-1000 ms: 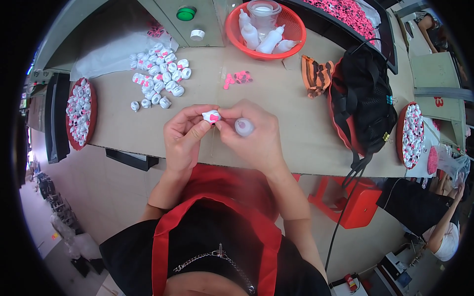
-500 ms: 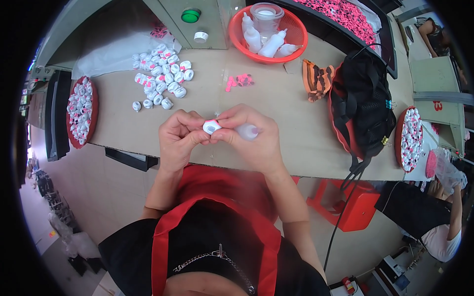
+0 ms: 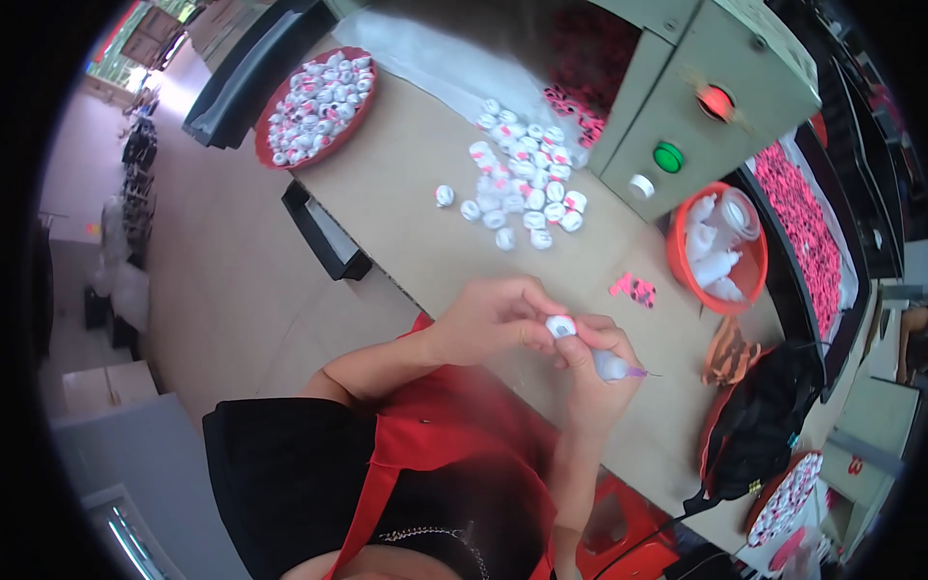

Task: The person applies glue to small toy heads using a squeeze bottle and attaches small bow pieces onto them by hand.

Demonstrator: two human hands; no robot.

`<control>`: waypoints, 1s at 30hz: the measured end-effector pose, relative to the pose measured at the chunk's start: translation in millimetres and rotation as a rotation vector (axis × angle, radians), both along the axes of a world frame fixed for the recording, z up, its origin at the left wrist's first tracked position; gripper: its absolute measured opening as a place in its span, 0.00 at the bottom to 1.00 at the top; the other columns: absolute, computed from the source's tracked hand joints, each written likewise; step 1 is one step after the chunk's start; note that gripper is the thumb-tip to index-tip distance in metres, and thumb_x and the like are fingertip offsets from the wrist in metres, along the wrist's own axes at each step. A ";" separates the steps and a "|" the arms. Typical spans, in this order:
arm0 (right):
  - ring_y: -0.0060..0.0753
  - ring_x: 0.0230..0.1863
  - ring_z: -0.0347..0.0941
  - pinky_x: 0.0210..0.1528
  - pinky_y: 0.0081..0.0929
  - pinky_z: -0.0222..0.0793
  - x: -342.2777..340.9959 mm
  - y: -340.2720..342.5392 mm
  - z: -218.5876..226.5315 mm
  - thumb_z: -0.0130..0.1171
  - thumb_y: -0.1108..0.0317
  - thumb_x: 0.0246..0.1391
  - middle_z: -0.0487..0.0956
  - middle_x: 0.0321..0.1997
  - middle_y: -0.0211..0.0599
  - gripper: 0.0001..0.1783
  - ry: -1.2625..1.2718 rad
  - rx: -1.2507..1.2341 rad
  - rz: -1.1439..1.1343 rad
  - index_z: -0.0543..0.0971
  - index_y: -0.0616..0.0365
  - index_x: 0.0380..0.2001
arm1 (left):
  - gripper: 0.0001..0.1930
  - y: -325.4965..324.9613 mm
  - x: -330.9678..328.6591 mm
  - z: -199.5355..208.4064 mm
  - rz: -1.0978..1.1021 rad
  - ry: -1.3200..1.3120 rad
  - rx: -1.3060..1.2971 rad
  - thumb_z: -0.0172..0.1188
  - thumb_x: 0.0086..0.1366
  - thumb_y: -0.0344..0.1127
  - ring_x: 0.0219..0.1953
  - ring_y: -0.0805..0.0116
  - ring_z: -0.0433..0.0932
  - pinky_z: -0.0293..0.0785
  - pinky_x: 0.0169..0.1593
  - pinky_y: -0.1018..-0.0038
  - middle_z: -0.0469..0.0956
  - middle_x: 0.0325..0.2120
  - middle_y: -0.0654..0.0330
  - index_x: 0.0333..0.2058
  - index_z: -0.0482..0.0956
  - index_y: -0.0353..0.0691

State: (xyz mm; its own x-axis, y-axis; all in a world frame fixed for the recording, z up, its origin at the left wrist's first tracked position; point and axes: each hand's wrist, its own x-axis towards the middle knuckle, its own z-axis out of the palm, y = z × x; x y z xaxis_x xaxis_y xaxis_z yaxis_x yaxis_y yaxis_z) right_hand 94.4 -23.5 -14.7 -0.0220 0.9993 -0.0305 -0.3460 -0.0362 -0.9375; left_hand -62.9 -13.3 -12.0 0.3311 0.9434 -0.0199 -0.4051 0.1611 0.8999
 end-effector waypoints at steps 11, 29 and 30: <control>0.17 0.27 0.70 0.26 0.14 0.66 -12.9 11.7 -1.6 0.59 0.75 0.47 0.77 0.30 0.35 0.05 -0.292 -0.139 -0.094 0.76 0.63 0.30 | 0.11 73.9 -259.5 14.6 1.346 1.574 0.494 0.58 0.53 0.33 0.29 0.65 0.78 0.72 0.32 0.70 0.78 0.29 0.57 0.38 0.76 0.45; 0.20 0.35 0.68 0.36 0.18 0.66 14.0 -19.6 -0.7 0.53 0.82 0.46 0.70 0.35 0.32 0.20 -0.375 -0.008 -0.035 0.64 0.57 0.43 | 0.16 117.9 -120.3 -33.6 0.380 1.401 0.600 0.57 0.52 0.26 0.26 0.64 0.73 0.70 0.34 0.71 0.74 0.34 0.55 0.43 0.76 0.42; 0.20 0.35 0.68 0.36 0.18 0.66 19.2 -20.4 -0.9 0.53 0.82 0.46 0.70 0.35 0.32 0.20 -0.379 -0.009 -0.050 0.64 0.57 0.43 | 0.17 115.5 -120.8 -32.5 0.388 1.428 0.590 0.58 0.51 0.26 0.26 0.65 0.73 0.69 0.33 0.72 0.74 0.33 0.55 0.42 0.76 0.42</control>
